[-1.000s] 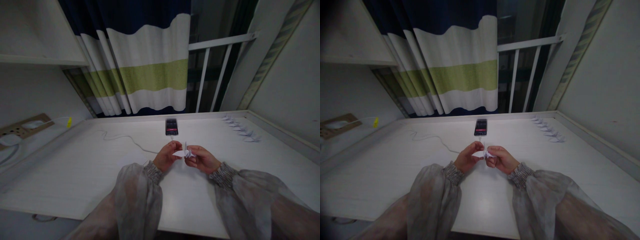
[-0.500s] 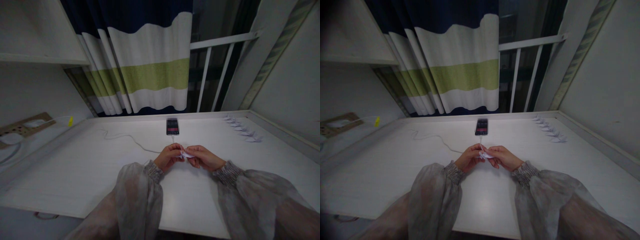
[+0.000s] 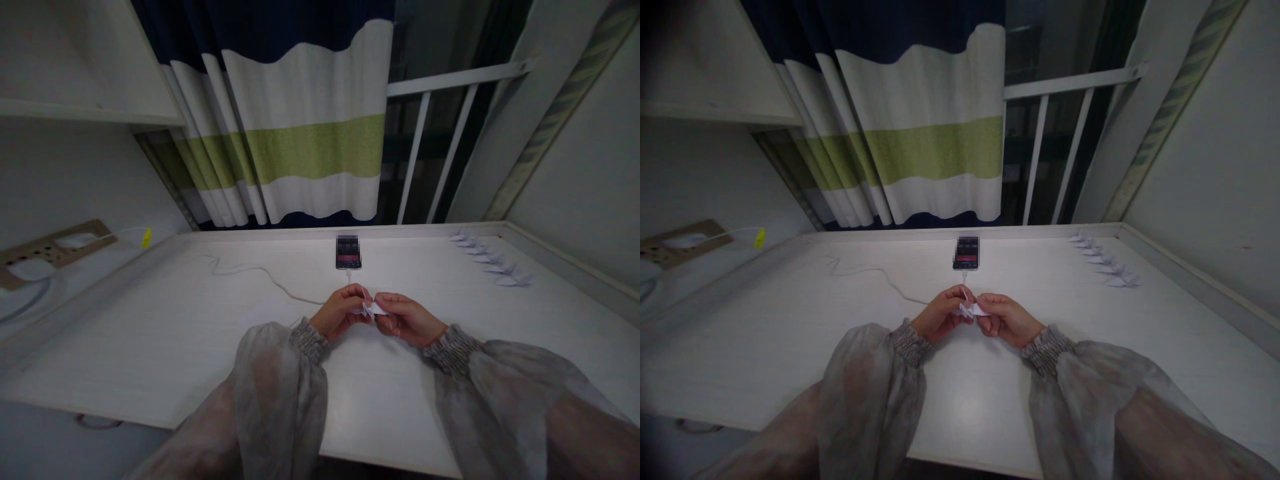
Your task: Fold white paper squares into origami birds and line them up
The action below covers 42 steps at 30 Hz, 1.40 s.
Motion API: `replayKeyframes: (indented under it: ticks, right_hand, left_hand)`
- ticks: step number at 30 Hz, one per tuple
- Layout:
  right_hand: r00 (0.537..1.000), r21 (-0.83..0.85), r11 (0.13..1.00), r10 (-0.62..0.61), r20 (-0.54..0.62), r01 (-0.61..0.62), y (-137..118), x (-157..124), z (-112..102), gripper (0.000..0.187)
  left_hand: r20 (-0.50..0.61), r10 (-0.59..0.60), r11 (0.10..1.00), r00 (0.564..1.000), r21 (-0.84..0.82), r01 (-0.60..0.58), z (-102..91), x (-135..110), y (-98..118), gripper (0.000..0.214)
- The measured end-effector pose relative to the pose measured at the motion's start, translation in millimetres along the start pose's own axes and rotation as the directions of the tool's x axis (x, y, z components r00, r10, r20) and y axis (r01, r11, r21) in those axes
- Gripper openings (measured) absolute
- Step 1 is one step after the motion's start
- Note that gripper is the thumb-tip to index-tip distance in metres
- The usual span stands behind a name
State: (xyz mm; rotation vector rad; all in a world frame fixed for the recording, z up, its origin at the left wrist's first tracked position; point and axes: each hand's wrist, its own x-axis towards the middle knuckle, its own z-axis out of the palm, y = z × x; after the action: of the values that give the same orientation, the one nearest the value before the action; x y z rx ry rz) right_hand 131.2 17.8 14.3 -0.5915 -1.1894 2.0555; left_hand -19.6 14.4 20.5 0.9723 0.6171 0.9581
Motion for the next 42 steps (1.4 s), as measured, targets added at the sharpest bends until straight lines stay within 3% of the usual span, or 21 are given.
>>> replayKeyframes:
  ticks: [18,30,42]
  right_hand:
    - [0.999,0.039,0.999,-0.034,0.034,0.032,-3.3,0.6,-1.7,0.032]
    - [0.995,0.064,0.997,-0.057,0.083,0.052,-6.3,-0.4,0.1,0.029]
    - [0.995,0.07,0.994,-0.083,0.054,0.079,-4.8,0.7,-7.7,0.025]
  left_hand:
    - [-0.071,0.07,0.994,0.995,-0.082,-0.075,1.4,1.2,-0.9,0.019]
    - [-0.06,0.088,0.99,0.994,-0.103,-0.093,2.3,1.9,-1.5,0.016]
    - [-0.06,0.097,0.984,0.993,-0.142,-0.105,1.7,1.6,-1.0,0.014]
